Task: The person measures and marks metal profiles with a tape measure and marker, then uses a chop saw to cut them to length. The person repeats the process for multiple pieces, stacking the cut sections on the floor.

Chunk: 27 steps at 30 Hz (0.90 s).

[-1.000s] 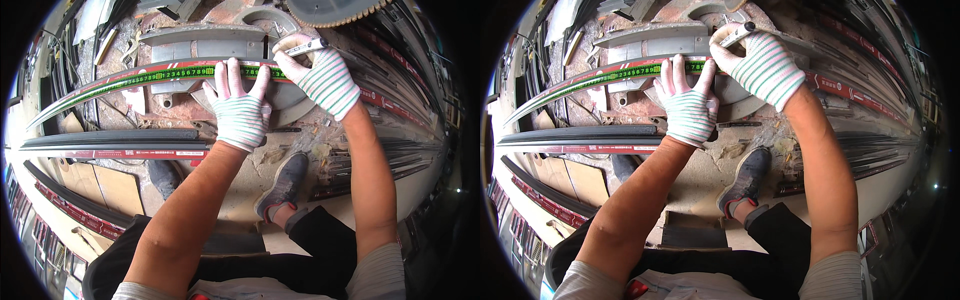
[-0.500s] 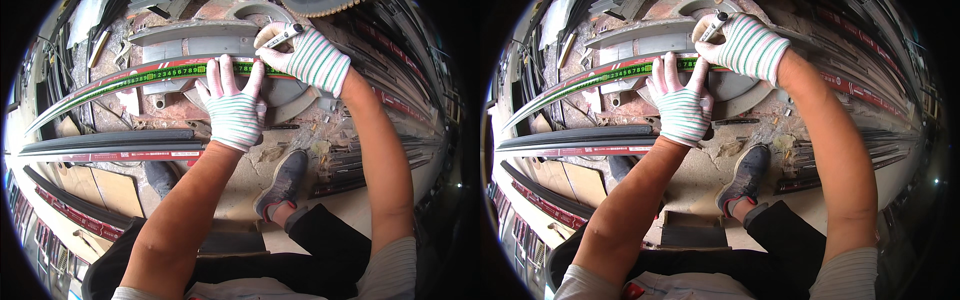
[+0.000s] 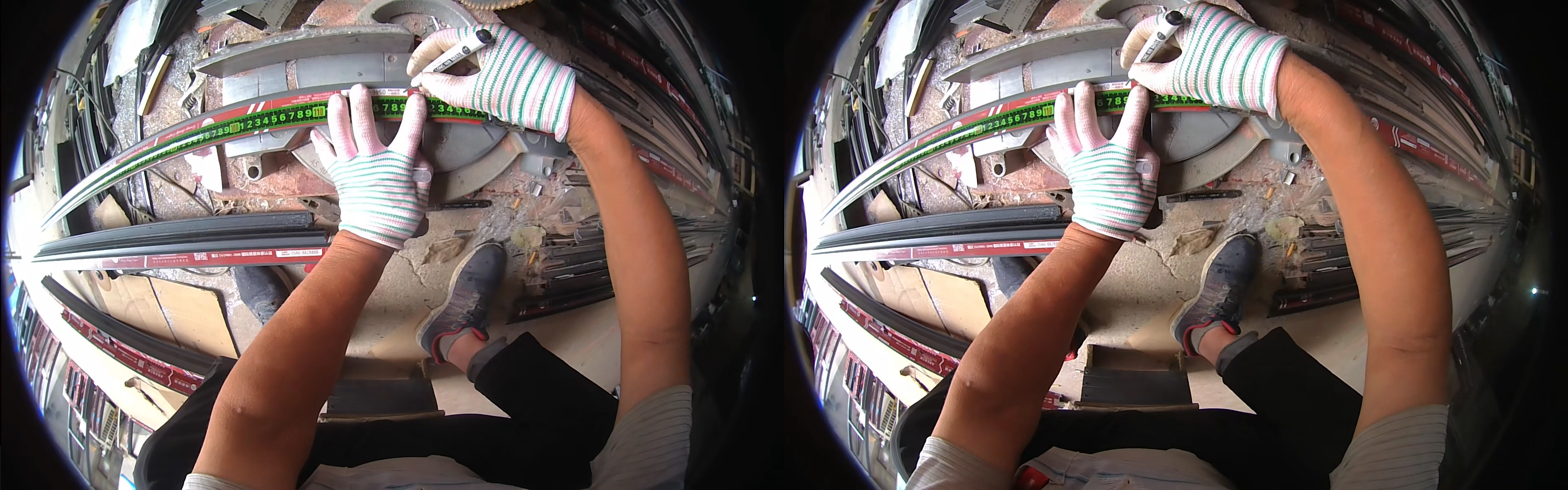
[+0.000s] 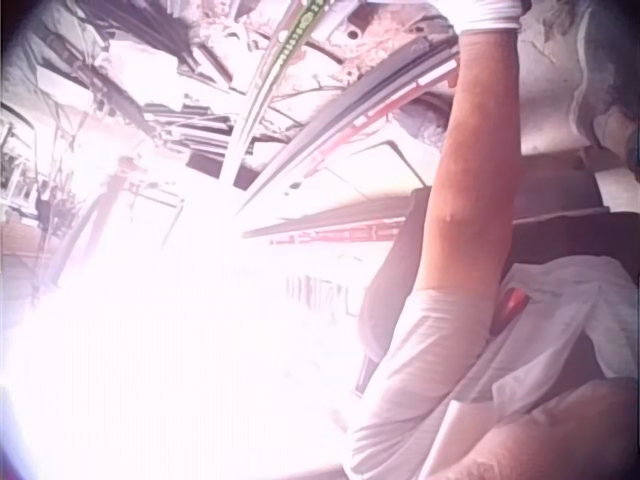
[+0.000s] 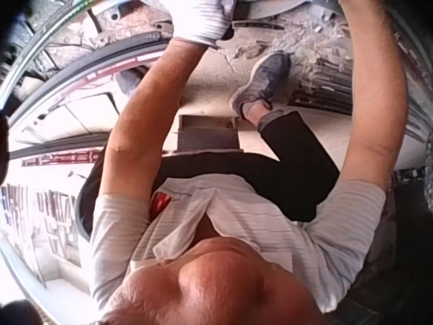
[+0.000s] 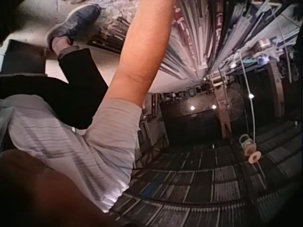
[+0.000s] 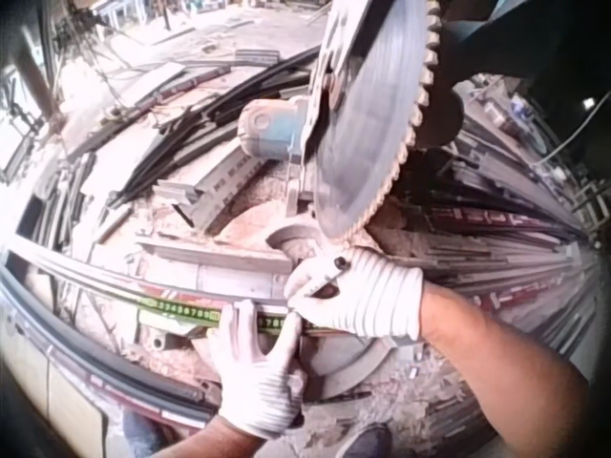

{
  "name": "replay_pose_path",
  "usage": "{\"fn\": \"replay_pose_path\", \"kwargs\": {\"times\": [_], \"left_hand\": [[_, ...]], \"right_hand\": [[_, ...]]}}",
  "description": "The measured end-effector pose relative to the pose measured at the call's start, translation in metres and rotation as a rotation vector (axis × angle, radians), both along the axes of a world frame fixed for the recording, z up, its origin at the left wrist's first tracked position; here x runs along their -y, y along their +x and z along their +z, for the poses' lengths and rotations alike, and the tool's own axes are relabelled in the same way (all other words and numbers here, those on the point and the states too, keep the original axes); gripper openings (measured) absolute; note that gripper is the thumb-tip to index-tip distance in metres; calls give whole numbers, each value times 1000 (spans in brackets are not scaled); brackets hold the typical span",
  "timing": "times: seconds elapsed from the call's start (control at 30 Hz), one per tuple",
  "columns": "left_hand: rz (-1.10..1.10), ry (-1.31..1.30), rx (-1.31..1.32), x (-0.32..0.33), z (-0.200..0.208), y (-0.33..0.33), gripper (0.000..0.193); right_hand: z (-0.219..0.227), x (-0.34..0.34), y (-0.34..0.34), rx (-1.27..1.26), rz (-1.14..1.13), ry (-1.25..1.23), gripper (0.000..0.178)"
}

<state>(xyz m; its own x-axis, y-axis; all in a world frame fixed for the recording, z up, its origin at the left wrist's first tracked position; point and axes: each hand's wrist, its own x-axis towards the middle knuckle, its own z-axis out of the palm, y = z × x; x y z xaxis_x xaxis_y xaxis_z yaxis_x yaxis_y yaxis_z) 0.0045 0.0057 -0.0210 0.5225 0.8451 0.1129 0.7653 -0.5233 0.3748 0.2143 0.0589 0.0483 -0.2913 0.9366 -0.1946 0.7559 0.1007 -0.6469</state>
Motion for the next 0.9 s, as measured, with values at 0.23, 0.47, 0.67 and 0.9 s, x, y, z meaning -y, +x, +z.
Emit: {"fn": "replay_pose_path", "kwargs": {"times": [0.23,0.47,0.67,0.9], "left_hand": [[-4,10,16,1,-2,1,86],[-6,7,14,0,0,0,85],[-2,8,18,1,-2,0,85],[-2,1,20,1,-1,1,84]], "right_hand": [[-8,-1,5,-39,48,30,21],[-9,0,5,-34,31,33,22],[-7,1,3,-42,4,-18,23],[-10,0,4,-16,14,-5,21]]}}
